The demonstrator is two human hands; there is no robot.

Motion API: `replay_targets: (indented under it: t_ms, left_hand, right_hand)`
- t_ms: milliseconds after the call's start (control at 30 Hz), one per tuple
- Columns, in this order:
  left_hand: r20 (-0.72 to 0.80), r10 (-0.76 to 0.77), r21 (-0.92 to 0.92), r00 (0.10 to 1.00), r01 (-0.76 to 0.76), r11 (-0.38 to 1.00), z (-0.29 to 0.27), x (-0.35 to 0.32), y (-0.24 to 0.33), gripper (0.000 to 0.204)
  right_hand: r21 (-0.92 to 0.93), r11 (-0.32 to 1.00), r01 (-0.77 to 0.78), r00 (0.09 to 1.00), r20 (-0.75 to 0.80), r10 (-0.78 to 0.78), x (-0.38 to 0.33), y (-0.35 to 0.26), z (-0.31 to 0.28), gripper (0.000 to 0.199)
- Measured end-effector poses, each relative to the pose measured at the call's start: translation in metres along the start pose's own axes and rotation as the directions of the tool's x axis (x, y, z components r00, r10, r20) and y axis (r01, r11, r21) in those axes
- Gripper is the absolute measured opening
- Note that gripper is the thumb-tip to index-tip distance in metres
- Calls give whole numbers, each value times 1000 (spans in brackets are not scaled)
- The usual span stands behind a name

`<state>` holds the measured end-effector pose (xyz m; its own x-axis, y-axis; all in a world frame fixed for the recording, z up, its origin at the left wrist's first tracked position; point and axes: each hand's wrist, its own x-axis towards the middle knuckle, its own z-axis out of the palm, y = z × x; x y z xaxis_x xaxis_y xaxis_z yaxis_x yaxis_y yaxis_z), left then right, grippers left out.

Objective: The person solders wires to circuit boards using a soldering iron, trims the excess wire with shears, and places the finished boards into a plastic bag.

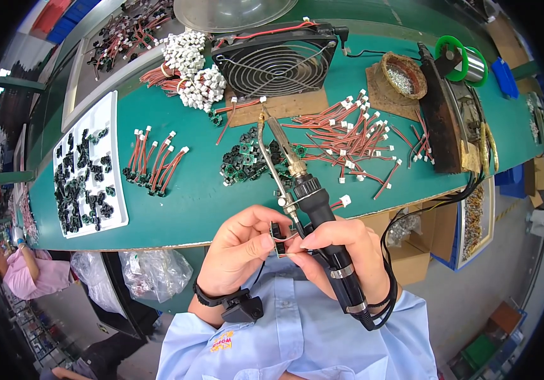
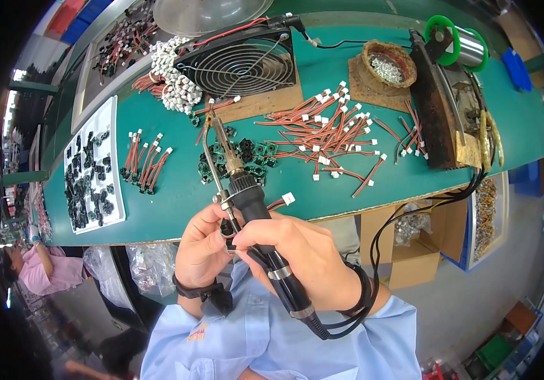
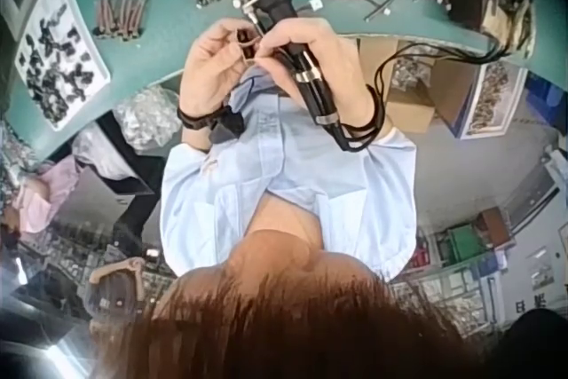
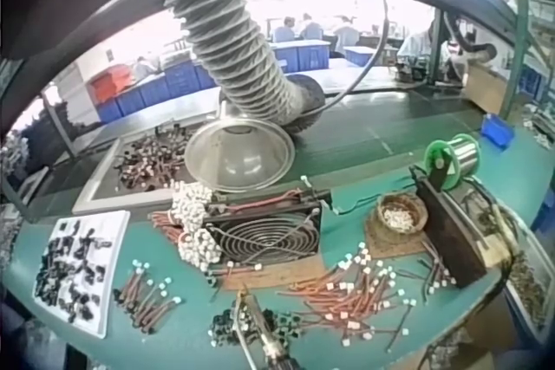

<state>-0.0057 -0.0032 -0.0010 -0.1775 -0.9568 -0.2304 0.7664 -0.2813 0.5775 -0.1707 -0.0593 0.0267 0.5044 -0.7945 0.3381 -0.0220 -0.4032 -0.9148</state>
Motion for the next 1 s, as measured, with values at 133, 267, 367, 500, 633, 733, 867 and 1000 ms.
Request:
replay_targets:
  t_ms: [133,267,367,500,633,733,867,1000]
  left_hand:
    - [-35,20,77,999,-17,997,2,-2,2,27]
    - [-35,10,77,999,-7,997,-1,-4,0,27]
    - [-28,9,56,1000,-7,998,-2,-4,0,27]
    - [-20,0,101,1000,2,995,-4,-4,3,26]
    - [3,9,187,1000,-10,982,-2,-3,7,21]
    - [12,66,311,998,-67,948,2,-4,10,14]
    - [25,159,347,987,-158,924,5,-3,8,13]
    - [-173,164,321,971,-101,941,19,-2,9,14]
  right_hand:
    - [29,999,-15,1000,16,15,1,0,-1,39]
    - [73,997,-13,1000,-7,13,0,1,2,39]
    - [122,992,16,999,-49,-10,-1,2,4,41]
    - [47,999,-20,1000,19,20,3,1,-3,39]
    - [36,999,-5,994,109,1,5,4,-10,37]
    - [8,1000,5,990,138,-6,6,4,-13,36]
    - [-68,998,-16,1000,-19,15,6,1,-6,40]
    - [-76,997,-29,987,-158,16,-2,6,1,36]
